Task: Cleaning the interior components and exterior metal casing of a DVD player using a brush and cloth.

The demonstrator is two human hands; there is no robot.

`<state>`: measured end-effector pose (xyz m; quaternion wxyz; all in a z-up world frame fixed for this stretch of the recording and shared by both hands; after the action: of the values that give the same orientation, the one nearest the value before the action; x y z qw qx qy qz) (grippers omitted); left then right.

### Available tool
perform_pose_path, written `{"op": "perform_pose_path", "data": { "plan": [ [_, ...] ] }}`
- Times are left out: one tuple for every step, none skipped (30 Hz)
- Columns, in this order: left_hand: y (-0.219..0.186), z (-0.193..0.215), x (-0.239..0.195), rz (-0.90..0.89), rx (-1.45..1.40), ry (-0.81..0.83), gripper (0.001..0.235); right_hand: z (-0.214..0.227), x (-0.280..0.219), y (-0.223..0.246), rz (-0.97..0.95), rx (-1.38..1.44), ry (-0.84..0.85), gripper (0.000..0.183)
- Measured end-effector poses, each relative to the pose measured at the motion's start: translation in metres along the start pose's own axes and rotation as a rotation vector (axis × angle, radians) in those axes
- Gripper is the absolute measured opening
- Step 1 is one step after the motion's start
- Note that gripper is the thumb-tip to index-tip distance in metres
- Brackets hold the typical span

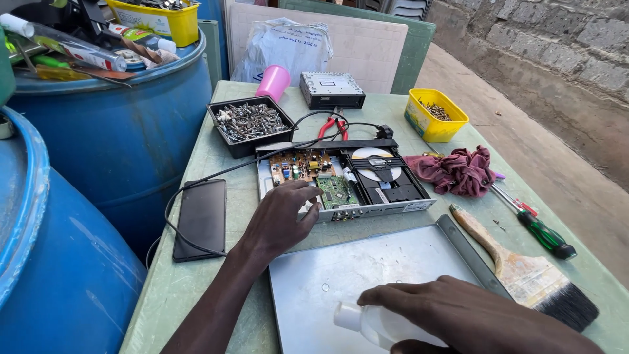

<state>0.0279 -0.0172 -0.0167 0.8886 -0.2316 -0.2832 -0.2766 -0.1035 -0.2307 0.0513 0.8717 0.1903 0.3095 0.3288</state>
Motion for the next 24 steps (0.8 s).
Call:
{"op": "perform_pose_path", "data": {
  "plan": [
    [0.0,0.0,0.0,0.001,0.001,0.0,0.026,0.0,-0.003,0.0,0.001,0.0,0.0,0.054],
    [0.001,0.0,0.0,-0.002,0.0,-0.004,0.026,0.001,-0.006,-0.001,-0.008,0.012,-0.024,0.053],
    [0.0,0.0,0.0,-0.006,-0.004,-0.01,0.025,0.001,-0.01,-0.002,-0.02,0.023,-0.049,0.053],
    [0.0,0.0,0.0,-0.007,-0.006,-0.011,0.025,0.001,-0.011,-0.003,-0.022,0.023,-0.049,0.053],
    [0.0,0.0,0.0,-0.002,-0.004,-0.004,0.026,0.0,-0.012,-0.004,-0.055,-0.001,-0.038,0.054],
    [0.0,0.0,0.0,0.003,-0.002,0.003,0.027,0.0,-0.013,-0.005,-0.088,-0.024,-0.027,0.055],
    [-0.001,0.0,0.0,0.003,-0.004,0.005,0.027,-0.001,-0.012,-0.004,-0.089,-0.023,-0.026,0.055],
    [-0.001,0.0,0.0,0.004,-0.004,0.004,0.027,-0.002,-0.01,-0.004,-0.108,-0.017,-0.001,0.055],
    [-0.001,0.0,0.0,0.005,-0.002,0.004,0.027,-0.004,-0.008,-0.004,-0.126,-0.01,0.024,0.055],
    [-0.001,-0.001,-0.001,0.005,-0.002,0.006,0.027,-0.004,-0.008,-0.002,-0.126,-0.009,0.025,0.055],
    [0.0,-0.002,-0.001,0.005,-0.002,0.003,0.027,-0.003,-0.007,0.001,-0.069,-0.006,0.013,0.055],
    [0.001,-0.002,-0.001,0.005,-0.001,0.0,0.028,-0.003,-0.006,0.004,-0.011,-0.004,0.002,0.055],
    [0.001,-0.001,-0.001,0.007,0.0,0.0,0.028,-0.003,-0.007,0.002,-0.01,-0.004,0.003,0.055],
    [0.0,0.0,-0.001,0.008,-0.005,-0.001,0.027,-0.003,-0.008,0.0,0.005,-0.007,-0.015,0.056],
    [-0.001,0.0,-0.001,0.01,-0.012,-0.001,0.026,-0.004,-0.009,-0.003,0.019,-0.009,-0.033,0.057],
    [0.0,0.0,-0.001,0.011,-0.013,0.001,0.026,-0.003,-0.011,-0.002,0.018,-0.007,-0.031,0.057],
    [0.0,-0.001,-0.001,0.009,-0.007,0.002,0.026,-0.001,-0.013,-0.002,0.035,0.006,-0.072,0.055],
    [0.0,-0.001,-0.001,0.006,-0.001,0.003,0.027,0.001,-0.015,-0.001,0.051,0.019,-0.112,0.054],
    [0.0,-0.001,-0.001,0.008,-0.002,0.002,0.027,0.001,-0.02,-0.006,0.05,0.018,-0.111,0.054],
    [-0.001,-0.001,-0.002,0.002,-0.006,0.0,0.026,0.003,-0.026,-0.013,0.006,0.085,-0.168,0.054],
    [-0.001,0.0,-0.001,-0.004,-0.006,-0.006,0.026,0.006,-0.031,-0.02,-0.036,0.149,-0.226,0.054],
    [0.0,0.002,-0.002,-0.003,-0.005,-0.011,0.026,0.009,-0.037,-0.017,-0.034,0.144,-0.226,0.054],
    [0.0,0.001,-0.001,-0.004,-0.005,-0.01,0.026,0.012,-0.047,-0.025,-0.367,0.128,-0.26,0.059],
    [-0.001,0.001,-0.001,-0.004,-0.006,-0.009,0.025,0.015,-0.061,-0.031,-0.698,0.113,-0.304,0.067]
  ]
}}
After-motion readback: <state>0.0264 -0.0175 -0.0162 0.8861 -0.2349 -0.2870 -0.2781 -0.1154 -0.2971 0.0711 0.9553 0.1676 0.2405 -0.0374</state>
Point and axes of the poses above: each hand's wrist, its own x-axis towards the middle knuckle, its own z-axis out of the back of the hand, y = z × x, the point moved 3 cm from there along x, towards the middle knuckle, and after that the axes turned 14 degrees about x, right-handed, at the moved point
